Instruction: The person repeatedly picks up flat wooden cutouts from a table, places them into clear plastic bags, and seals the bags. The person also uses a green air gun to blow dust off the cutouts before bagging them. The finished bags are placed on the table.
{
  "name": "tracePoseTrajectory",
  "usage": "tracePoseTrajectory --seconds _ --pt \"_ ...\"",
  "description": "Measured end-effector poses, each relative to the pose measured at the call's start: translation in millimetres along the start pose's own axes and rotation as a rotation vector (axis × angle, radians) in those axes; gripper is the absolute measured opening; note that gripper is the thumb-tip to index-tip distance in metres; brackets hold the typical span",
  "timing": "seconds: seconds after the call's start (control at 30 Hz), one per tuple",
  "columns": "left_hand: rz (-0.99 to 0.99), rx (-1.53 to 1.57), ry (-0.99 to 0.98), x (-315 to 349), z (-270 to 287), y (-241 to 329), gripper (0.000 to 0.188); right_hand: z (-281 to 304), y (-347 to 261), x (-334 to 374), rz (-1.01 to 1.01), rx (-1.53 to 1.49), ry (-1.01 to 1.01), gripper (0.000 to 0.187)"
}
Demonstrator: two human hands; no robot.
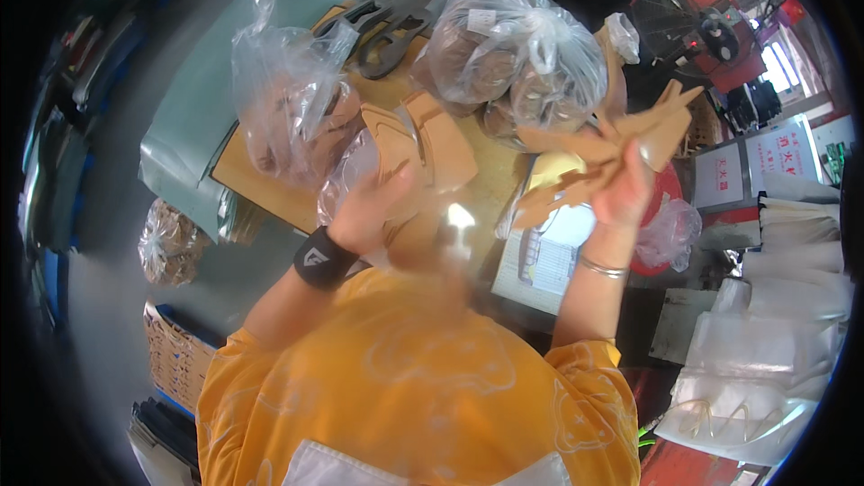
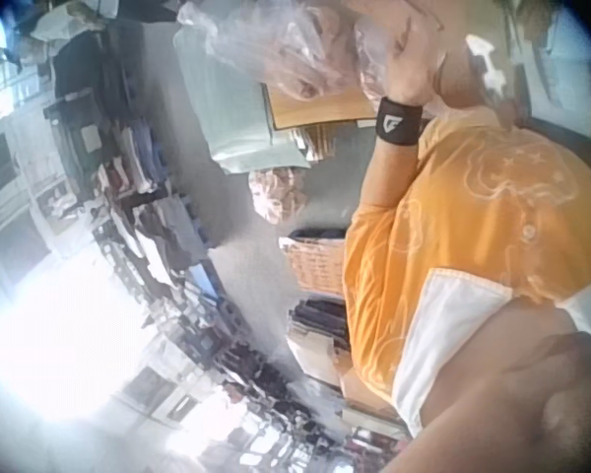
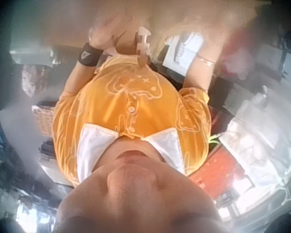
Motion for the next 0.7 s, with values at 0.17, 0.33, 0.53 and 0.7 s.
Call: tracePoseTrajectory --seconds 0.17,0.33,0.53,0.7 --pt "-0.183 -0.176 0.016 -19.6 5.7 8.4 0.027 4.2 -33.8 17.2 -0.030 0.181 -0.431 0.056" --pt "-0.147 -0.231 -0.026 -21.8 -6.2 6.9 0.030 -57.4 -1.0 46.8 -0.314 0.179 -0.399 0.059" --pt "-0.095 -0.396 -0.113 -5.0 -0.6 3.7 0.027 -18.6 26.4 -18.9 -0.178 0.129 0.200 0.028" --pt "-0.079 -0.294 -0.012 -14.3 11.0 4.6 0.029 6.1 -27.4 1.6 -0.173 -0.046 -0.191 0.037"
Point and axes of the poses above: each hand's wrist, its own x-axis away from the middle knuckle, its own z-axis out of the back of the hand, y = z × x, the point moved 1 cm from there along -x, towards the middle knuckle, and after that the axes turned 9 degrees about y, right-handed, at the moved point
